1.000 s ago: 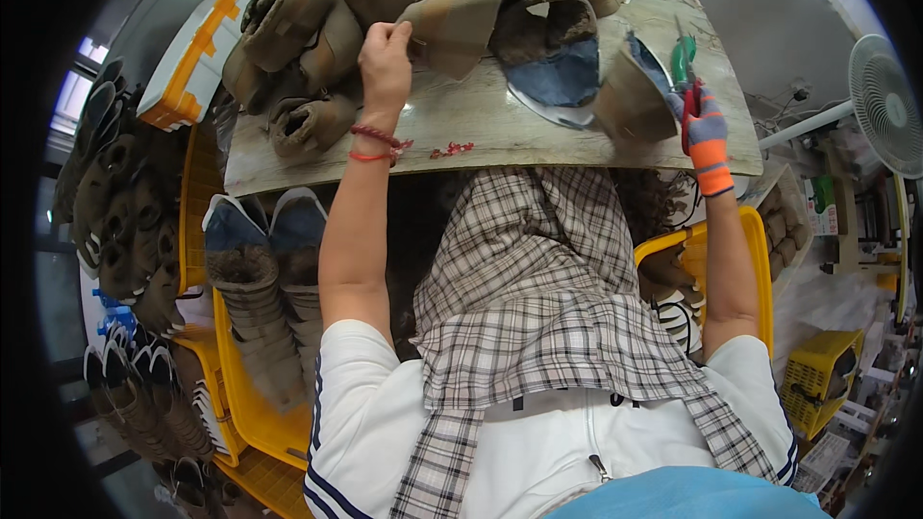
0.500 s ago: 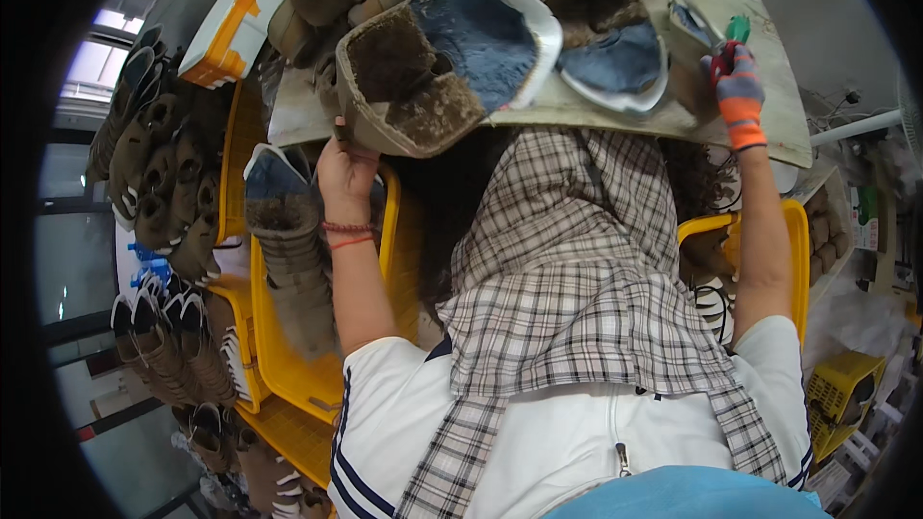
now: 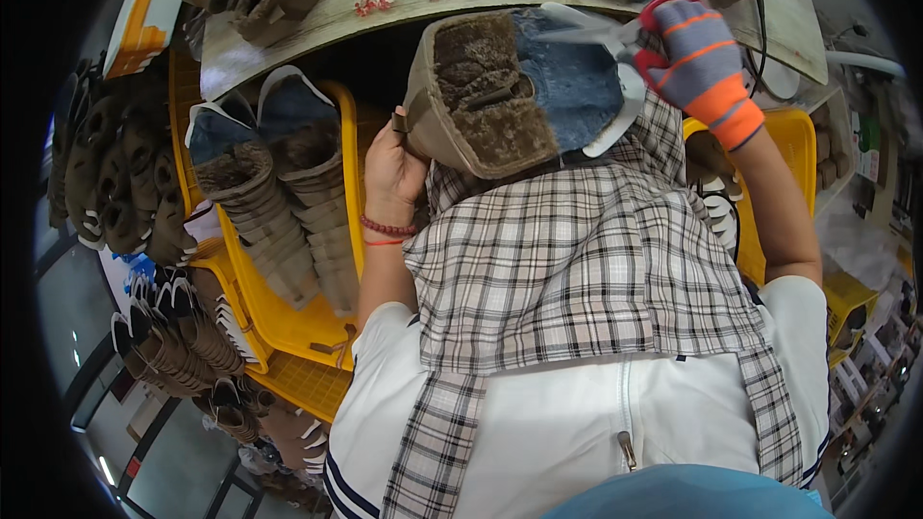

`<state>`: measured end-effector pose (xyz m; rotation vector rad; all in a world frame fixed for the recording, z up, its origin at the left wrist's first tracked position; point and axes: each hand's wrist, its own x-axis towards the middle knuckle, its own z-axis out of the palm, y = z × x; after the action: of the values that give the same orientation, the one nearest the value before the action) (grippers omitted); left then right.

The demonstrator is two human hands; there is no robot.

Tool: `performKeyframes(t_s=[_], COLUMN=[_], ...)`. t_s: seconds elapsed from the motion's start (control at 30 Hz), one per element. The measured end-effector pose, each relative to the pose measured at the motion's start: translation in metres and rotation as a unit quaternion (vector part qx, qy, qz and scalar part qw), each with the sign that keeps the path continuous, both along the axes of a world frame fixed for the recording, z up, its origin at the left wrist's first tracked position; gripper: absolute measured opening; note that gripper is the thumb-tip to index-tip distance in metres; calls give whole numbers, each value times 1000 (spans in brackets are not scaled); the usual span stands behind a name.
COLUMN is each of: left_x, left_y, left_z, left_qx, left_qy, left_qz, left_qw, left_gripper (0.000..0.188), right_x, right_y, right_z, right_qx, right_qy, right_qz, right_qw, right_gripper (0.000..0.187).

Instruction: The person trims the edges of a shoe using a handheld electric cutter, then switches to scissors to trim the interior lining. The person handles multiple shoes, placing trimmed pieces on the table.

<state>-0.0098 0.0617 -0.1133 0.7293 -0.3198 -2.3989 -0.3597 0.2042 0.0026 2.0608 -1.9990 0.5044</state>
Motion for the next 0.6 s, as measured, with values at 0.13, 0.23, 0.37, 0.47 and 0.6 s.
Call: performKeyframes(t_s=[0.13, 0.23, 0.37, 0.47, 0.6], left_x=[-5, -6, -6, -7, -7], left_y=[2, 0, 3, 2, 2], left_z=[16, 17, 21, 21, 19], left_qx=[-34, -37, -30, -25, -19], left_qy=[-10, -26, -32, -22, -25], left_qz=[-24, -19, -16, -19, -16], left_qw=[999, 999, 999, 999, 999], left_gripper=[35, 37, 36, 33, 33], right_x=[11, 17, 21, 21, 20], right_y=[-9, -22, -31, -33, -32], right_z=[-20, -29, -39, -44, -43], right_qx=[51, 67, 81, 87, 110], right_qy=[70, 96, 130, 135, 153], right_qz=[22, 54, 61, 59, 36], right_qw=[996, 992, 986, 985, 981], right_gripper=[34, 32, 33, 34, 35])
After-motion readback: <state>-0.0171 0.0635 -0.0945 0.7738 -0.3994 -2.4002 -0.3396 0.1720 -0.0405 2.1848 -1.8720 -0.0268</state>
